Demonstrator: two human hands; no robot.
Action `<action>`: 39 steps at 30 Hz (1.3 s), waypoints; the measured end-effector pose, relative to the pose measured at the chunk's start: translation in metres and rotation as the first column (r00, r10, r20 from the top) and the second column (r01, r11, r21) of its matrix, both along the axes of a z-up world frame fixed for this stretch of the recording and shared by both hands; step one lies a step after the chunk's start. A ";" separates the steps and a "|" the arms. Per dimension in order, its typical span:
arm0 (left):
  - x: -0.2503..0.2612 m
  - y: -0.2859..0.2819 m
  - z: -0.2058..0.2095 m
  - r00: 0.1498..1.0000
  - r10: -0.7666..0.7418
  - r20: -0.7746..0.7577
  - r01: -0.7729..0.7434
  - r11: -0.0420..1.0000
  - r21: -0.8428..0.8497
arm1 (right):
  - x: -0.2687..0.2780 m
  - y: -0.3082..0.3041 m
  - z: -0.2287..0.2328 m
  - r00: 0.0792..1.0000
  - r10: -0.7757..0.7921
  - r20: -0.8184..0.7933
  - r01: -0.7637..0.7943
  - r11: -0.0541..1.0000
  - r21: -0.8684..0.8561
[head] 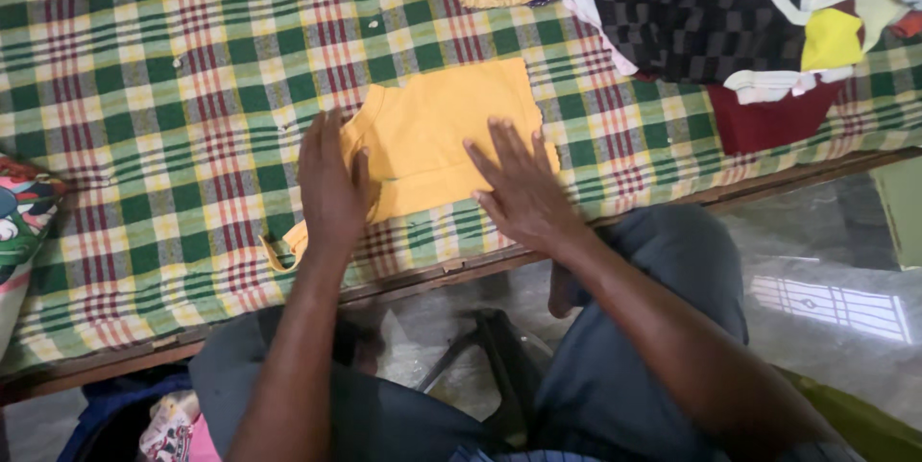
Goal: The person folds several small garments, including a pink cloth, a black checkered item, a small yellow top, and a grey patterned piece, and places some into a blue backpack on the floor.
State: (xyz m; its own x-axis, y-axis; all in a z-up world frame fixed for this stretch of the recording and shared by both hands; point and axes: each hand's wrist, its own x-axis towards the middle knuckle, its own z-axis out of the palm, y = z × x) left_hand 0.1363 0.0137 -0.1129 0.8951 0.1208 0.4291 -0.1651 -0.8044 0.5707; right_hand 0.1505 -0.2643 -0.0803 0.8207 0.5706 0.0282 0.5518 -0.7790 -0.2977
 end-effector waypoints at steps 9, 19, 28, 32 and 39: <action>0.049 0.048 -0.021 0.861 -0.124 -0.493 -0.040 0.950 -0.309 | 0.015 -0.012 -0.021 0.989 0.090 -0.118 -0.098 0.993 -0.066; 0.079 0.024 -0.033 0.919 -0.207 -0.336 0.069 0.923 -0.378 | 0.130 -0.056 -0.048 0.974 -0.161 -0.162 0.197 0.950 0.244; 0.076 0.007 -0.019 0.932 -0.288 -0.221 0.063 0.728 -0.682 | 0.127 -0.041 -0.051 0.982 -0.147 -0.119 0.187 0.848 0.496; 0.076 0.006 -0.007 0.936 -0.292 -0.194 0.087 0.729 -0.679 | 0.131 -0.043 -0.038 0.973 -0.212 -0.092 0.230 0.843 0.487; 0.065 0.037 0.019 0.874 -0.367 -0.319 0.162 0.839 -0.519 | 0.134 -0.071 -0.018 0.973 0.033 -0.230 0.070 0.902 0.426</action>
